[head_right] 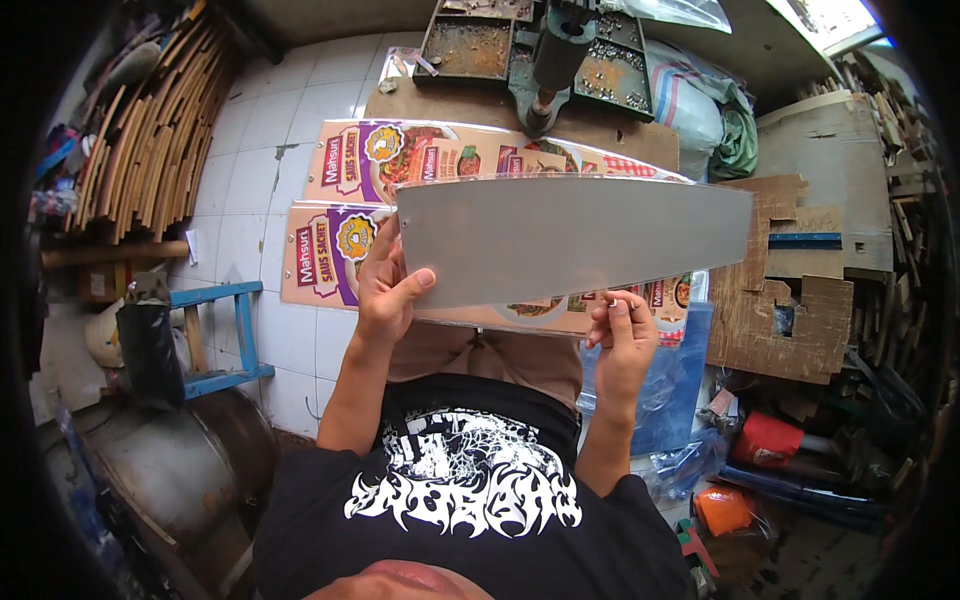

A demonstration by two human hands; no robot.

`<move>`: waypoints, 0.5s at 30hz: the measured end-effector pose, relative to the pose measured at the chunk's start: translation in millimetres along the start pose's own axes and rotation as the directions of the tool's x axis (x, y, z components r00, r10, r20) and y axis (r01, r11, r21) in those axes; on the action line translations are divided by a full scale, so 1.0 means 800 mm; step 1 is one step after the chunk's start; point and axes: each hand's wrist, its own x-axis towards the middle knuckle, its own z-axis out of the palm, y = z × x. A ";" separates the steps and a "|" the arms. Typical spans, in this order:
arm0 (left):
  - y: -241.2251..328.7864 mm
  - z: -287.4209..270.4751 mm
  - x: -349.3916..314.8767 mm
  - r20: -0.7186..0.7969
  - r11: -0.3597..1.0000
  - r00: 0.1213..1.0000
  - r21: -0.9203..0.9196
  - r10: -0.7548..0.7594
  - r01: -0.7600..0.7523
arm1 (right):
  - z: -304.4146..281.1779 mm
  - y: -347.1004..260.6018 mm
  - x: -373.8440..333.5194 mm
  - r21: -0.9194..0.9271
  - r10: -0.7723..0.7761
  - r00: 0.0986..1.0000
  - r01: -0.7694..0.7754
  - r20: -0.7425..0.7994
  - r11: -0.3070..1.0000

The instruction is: The person removes a metal fastener from the back of laminated boards by hand, turns the boards over, and inserts metal fasteners through the holes of the boards to bind them.

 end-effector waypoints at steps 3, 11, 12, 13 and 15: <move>-0.005 -0.003 -0.005 0.013 0.998 0.998 0.028 0.057 -0.058 | -0.016 -0.007 0.005 0.047 -0.016 0.995 0.020 -0.103 0.999; 0.028 -0.043 -0.040 0.193 0.952 0.959 0.187 0.207 -0.243 | -0.128 -0.028 0.032 0.592 0.246 0.955 -0.103 -0.166 0.799; 0.043 -0.052 -0.039 0.317 0.912 0.939 0.332 0.133 -0.242 | -0.142 -0.030 0.036 0.729 0.304 0.946 -0.127 -0.115 0.673; 0.057 -0.046 -0.032 0.327 0.837 0.921 0.424 0.213 -0.345 | -0.157 -0.033 0.039 0.793 0.310 0.949 -0.140 -0.064 0.593; 0.078 -0.056 -0.020 0.511 0.821 0.830 0.359 0.225 -0.444 | -0.172 -0.044 0.041 0.797 0.303 0.952 -0.159 -0.031 0.582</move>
